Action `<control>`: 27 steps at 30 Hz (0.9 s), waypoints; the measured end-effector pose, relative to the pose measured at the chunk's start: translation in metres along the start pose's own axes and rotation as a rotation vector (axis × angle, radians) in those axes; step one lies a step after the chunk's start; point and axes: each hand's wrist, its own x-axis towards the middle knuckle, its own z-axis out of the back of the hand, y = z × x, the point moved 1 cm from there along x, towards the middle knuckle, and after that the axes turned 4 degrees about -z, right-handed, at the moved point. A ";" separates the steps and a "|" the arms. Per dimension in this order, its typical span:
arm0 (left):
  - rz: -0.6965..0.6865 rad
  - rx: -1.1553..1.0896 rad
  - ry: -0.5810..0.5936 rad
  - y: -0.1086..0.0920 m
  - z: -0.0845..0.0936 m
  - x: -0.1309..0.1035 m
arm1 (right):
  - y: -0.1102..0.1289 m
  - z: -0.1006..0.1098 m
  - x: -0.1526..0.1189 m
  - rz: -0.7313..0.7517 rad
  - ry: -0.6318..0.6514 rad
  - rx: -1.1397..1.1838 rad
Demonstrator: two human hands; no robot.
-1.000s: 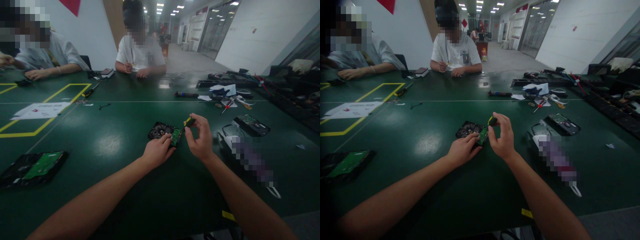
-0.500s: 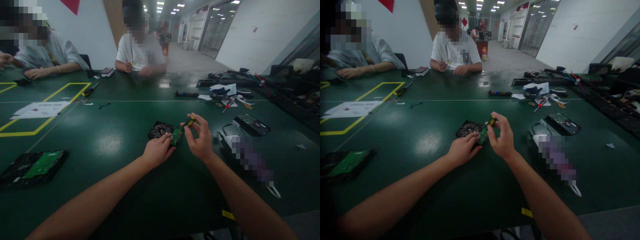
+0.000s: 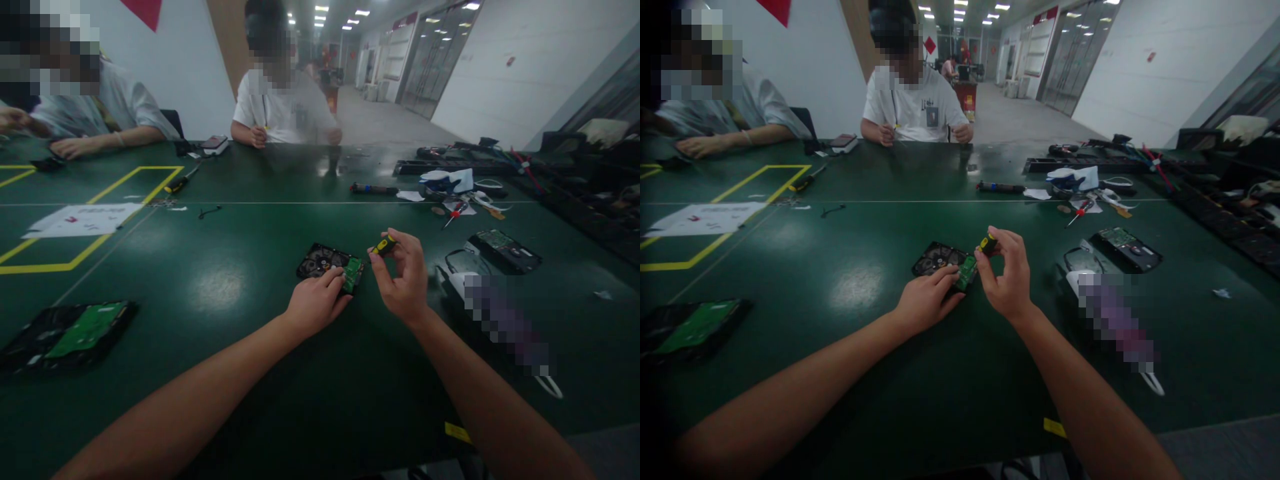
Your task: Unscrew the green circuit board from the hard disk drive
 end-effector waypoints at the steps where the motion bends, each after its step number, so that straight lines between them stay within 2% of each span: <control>1: 0.000 -0.002 0.001 0.000 0.000 0.000 | 0.000 0.000 0.000 0.001 0.003 -0.004; 15: -0.013 0.006 -0.012 0.002 -0.004 -0.001 | 0.004 -0.001 0.000 0.008 0.039 -0.035; 27: -0.004 -0.002 0.000 0.001 -0.001 -0.001 | 0.003 0.000 0.001 0.004 0.014 -0.085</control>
